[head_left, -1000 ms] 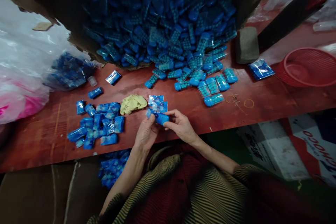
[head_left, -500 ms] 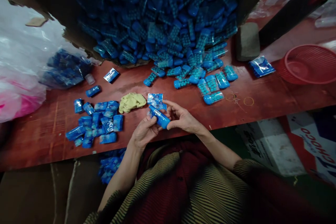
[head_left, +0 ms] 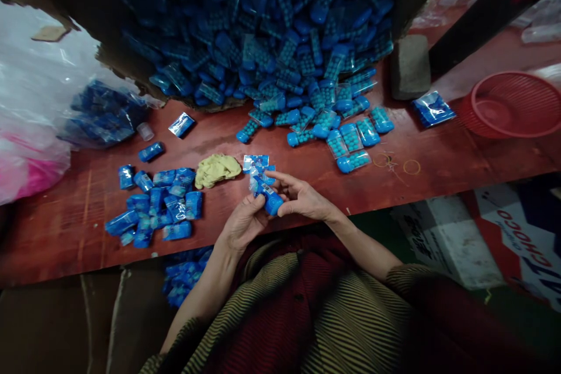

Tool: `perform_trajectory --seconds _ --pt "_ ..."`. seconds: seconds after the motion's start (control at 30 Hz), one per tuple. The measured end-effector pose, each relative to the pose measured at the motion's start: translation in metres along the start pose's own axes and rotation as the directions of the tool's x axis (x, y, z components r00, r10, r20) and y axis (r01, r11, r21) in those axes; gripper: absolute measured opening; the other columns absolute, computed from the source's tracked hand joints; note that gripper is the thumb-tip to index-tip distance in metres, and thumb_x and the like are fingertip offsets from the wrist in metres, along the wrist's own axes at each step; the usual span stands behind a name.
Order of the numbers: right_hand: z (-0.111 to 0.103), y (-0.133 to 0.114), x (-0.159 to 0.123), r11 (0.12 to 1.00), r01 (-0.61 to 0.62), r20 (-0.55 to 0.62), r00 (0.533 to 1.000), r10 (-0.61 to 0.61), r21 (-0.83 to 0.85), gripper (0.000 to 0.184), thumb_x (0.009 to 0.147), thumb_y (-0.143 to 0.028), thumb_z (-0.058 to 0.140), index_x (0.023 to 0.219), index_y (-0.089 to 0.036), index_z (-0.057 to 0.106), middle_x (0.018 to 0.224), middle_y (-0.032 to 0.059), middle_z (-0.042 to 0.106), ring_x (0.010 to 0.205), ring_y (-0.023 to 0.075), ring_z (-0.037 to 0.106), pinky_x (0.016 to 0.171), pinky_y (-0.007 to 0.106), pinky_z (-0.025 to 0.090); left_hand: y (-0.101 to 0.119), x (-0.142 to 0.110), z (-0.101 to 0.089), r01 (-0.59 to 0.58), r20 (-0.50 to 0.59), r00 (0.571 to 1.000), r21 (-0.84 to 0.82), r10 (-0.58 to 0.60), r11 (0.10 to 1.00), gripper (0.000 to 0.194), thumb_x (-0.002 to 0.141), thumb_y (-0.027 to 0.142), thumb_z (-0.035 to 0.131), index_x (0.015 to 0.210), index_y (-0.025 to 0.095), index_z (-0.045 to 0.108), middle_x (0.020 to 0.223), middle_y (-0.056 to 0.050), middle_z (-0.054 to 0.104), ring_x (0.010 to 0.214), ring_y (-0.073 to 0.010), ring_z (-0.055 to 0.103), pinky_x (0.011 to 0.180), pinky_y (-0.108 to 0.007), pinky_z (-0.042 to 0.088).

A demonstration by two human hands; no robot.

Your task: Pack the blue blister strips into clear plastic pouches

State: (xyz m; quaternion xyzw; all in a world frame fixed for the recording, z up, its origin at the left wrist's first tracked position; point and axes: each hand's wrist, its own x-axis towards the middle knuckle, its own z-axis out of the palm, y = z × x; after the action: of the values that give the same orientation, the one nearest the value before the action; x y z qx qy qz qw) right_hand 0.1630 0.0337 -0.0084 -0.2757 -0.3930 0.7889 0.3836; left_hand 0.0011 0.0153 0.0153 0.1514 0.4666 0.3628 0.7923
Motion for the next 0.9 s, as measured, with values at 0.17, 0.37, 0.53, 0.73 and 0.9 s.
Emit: perform_trajectory --seconds 0.17,0.37,0.53,0.73,0.9 --pt "0.001 0.011 0.001 0.997 0.056 -0.059 0.997 -0.059 -0.047 0.069 0.062 -0.027 0.077 0.126 -0.032 0.052 0.088 -0.0035 0.054 0.076 0.0110 0.053 0.069 0.023 0.050 -0.009 -0.001 0.009 -0.061 -0.049 0.997 -0.109 0.056 0.992 0.028 0.064 0.033 0.077 0.084 0.015 0.068 0.081 -0.006 0.071 0.068 -0.0160 0.065 0.060 -0.025 0.053" --pt "0.003 0.028 0.003 0.982 0.119 -0.189 0.971 -0.146 -0.150 0.065 0.066 -0.033 0.074 0.127 -0.029 0.051 0.087 -0.0022 0.053 0.068 0.0088 0.049 0.063 0.020 0.047 -0.012 -0.002 0.017 -0.068 -0.078 0.996 -0.226 0.052 0.972 0.018 0.080 0.028 0.062 0.089 0.013 0.067 0.084 -0.006 0.072 0.075 -0.0147 0.068 0.070 -0.026 0.055" --pt "0.005 0.027 0.007 0.997 0.039 -0.165 0.985 -0.050 -0.066 0.067 0.064 -0.039 0.074 0.126 -0.026 0.051 0.093 -0.0002 0.052 0.069 0.0104 0.052 0.058 0.022 0.049 -0.011 -0.002 0.016 -0.069 -0.074 0.996 -0.243 0.052 0.968 0.020 0.086 0.025 0.054 0.094 0.011 0.066 0.086 -0.009 0.072 0.082 -0.0176 0.068 0.077 -0.029 0.055" --pt "0.016 0.029 0.006 0.982 0.051 -0.249 0.964 -0.096 -0.181 0.053 0.073 -0.049 0.063 0.119 -0.023 0.055 0.076 -0.0018 0.051 0.053 0.0087 0.045 0.048 0.023 0.046 -0.018 -0.001 0.016 -0.136 -0.159 0.983 -0.288 0.092 0.948 0.020 0.086 0.027 0.055 0.093 0.012 0.066 0.087 -0.008 0.072 0.086 -0.0188 0.068 0.082 -0.032 0.053" --pt "0.025 0.031 0.004 0.916 0.086 -0.326 0.918 -0.225 -0.391 0.037 0.079 -0.045 0.058 0.108 -0.022 0.062 0.069 -0.0023 0.050 0.056 0.0104 0.045 0.054 0.024 0.046 -0.018 -0.003 0.013 -0.143 -0.204 0.975 -0.307 0.082 0.941 0.019 0.086 0.027 0.055 0.088 0.012 0.066 0.082 -0.008 0.072 0.075 -0.0152 0.068 0.071 -0.026 0.054"
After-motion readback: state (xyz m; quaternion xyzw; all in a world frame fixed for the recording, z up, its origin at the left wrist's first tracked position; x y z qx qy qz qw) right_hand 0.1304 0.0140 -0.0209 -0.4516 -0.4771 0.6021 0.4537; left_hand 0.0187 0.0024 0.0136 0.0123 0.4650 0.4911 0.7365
